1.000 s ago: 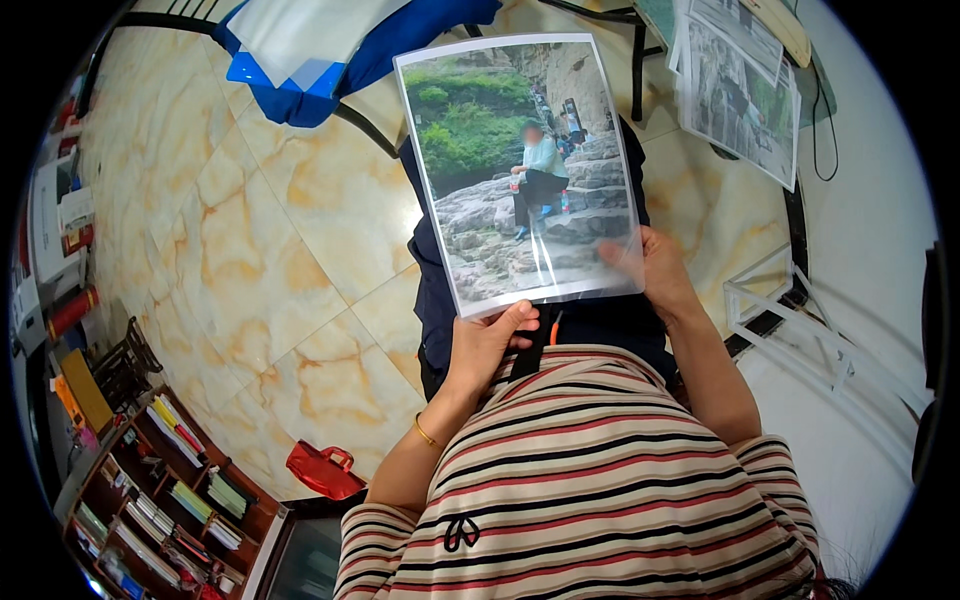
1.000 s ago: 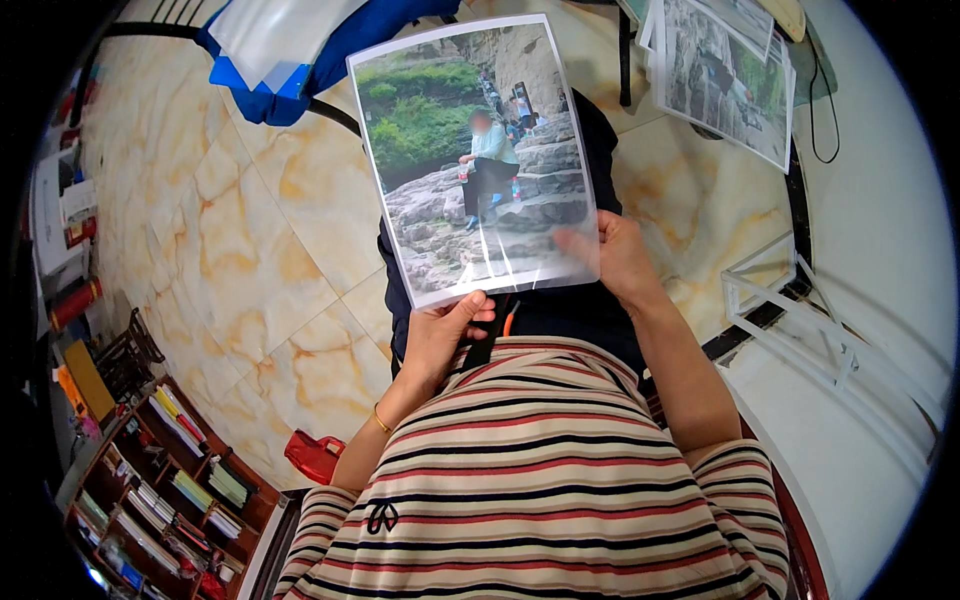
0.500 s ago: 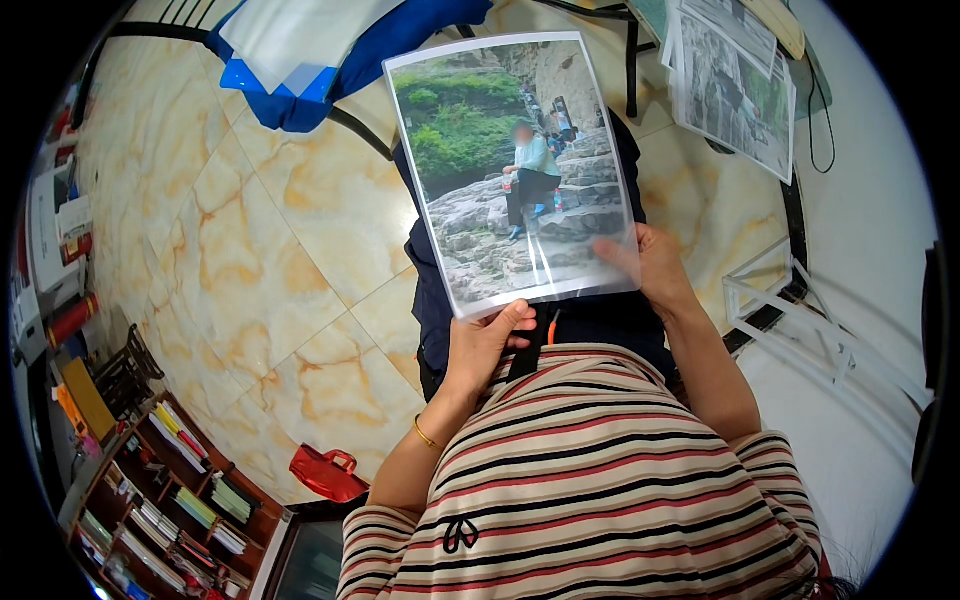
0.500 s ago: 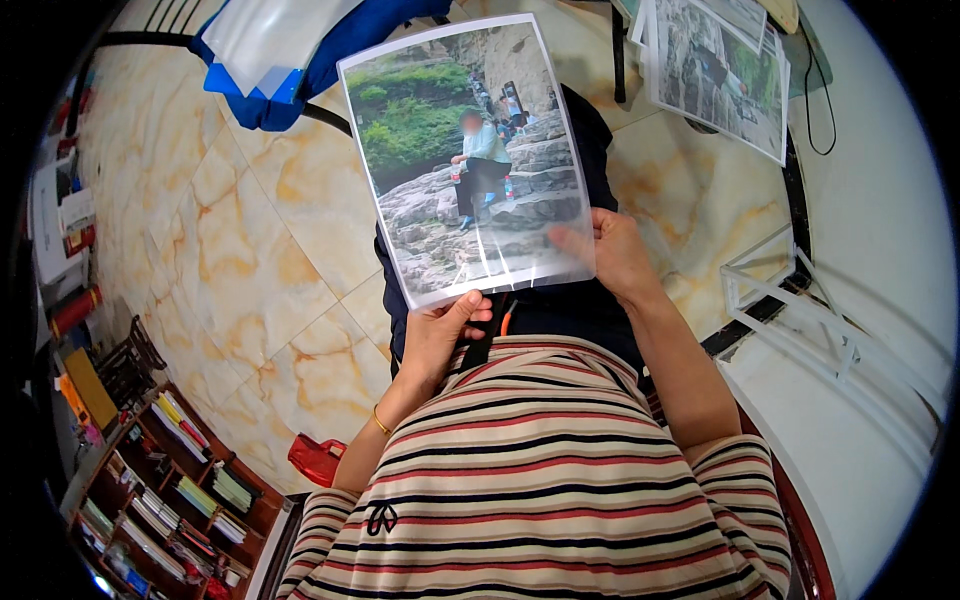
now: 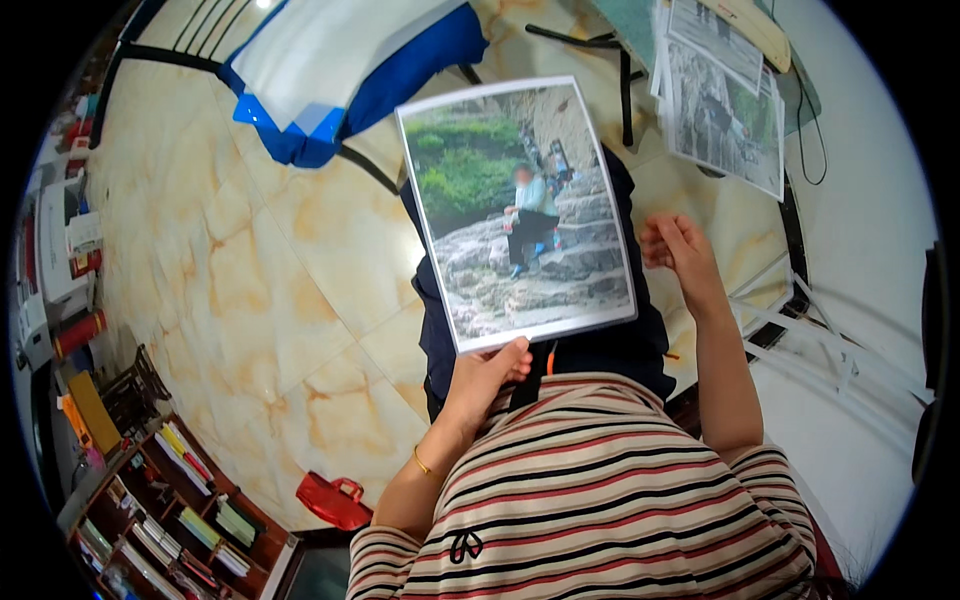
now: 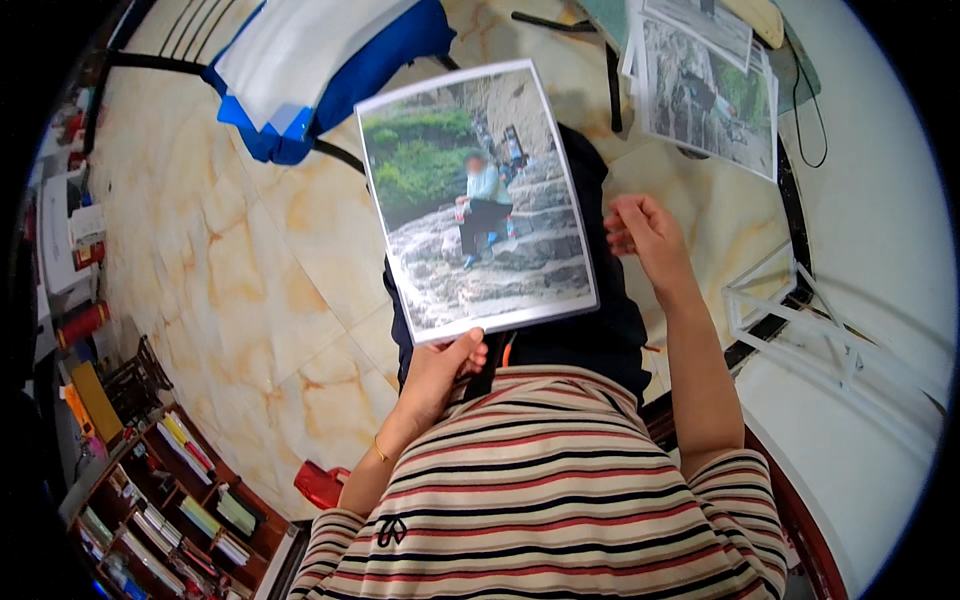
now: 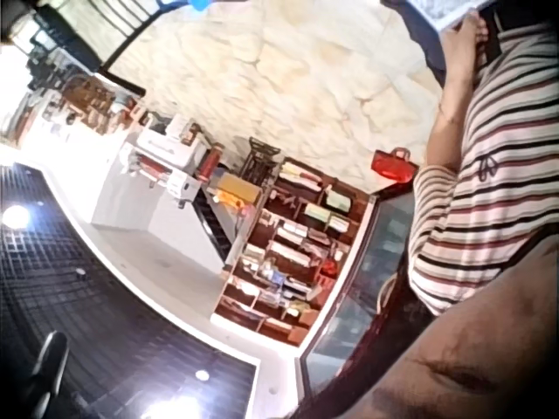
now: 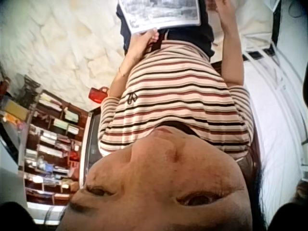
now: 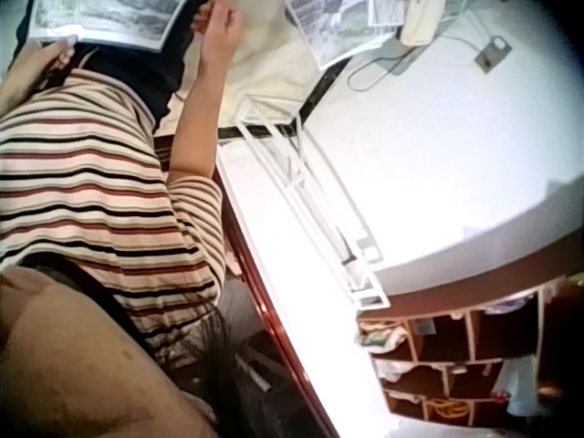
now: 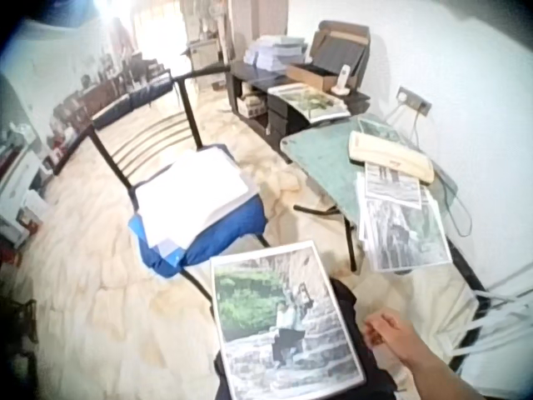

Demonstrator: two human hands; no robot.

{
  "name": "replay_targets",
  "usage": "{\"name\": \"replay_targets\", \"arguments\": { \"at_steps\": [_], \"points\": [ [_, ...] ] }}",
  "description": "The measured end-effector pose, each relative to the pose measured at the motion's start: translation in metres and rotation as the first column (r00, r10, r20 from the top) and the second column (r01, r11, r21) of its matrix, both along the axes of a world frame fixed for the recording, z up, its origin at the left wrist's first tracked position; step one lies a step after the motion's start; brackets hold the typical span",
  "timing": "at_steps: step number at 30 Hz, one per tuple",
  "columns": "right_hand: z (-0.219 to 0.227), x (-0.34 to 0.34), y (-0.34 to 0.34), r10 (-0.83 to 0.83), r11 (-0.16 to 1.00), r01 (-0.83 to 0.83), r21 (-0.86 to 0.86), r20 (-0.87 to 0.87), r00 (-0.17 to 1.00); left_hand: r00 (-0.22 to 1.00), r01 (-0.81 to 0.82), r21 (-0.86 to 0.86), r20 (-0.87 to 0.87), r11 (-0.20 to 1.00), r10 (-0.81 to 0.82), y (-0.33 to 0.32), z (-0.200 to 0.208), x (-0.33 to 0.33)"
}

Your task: The person places printed photographs into clear plastic sleeves one by one. They pick up each photo, slide it into a sleeve, and set the sleeved photo on a stack on the table. The person repeats this process for several photos throughout the clip.

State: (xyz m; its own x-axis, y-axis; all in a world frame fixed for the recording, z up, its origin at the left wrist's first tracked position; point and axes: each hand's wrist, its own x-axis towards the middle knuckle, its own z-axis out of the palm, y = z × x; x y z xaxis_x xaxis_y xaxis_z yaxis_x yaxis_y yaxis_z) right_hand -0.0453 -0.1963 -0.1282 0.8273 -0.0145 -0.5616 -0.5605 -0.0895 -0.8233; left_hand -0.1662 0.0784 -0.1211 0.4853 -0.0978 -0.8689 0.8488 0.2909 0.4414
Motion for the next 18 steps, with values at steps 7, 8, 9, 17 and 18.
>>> {"name": "replay_targets", "arguments": {
  "at_steps": [7,8,9,17,18],
  "points": [
    [-0.008,0.114,0.052,0.48,0.76,0.096,-0.643,0.655,0.583,0.998,-0.033,-0.017,-0.053,0.999,0.032,0.002,0.0,0.003],
    [0.0,0.133,0.074,0.549,0.763,0.005,-0.646,0.653,0.522,0.996,-0.058,-0.015,-0.069,0.998,0.057,0.004,0.0,0.001],
    [0.01,0.149,0.099,0.61,0.755,-0.083,-0.65,0.65,0.453,0.993,-0.081,-0.014,-0.084,0.997,0.08,0.006,0.001,0.0],
    [0.009,0.227,0.21,0.969,0.245,-0.82,-0.518,0.111,0.22,0.996,-0.024,0.0,-0.081,1.0,0.024,0.004,-0.003,0.004],
    [0.004,0.232,0.216,0.989,0.139,-0.862,-0.488,0.019,0.149,0.996,-0.018,-0.004,-0.087,1.0,0.017,0.003,0.0,0.004]
  ]
}}
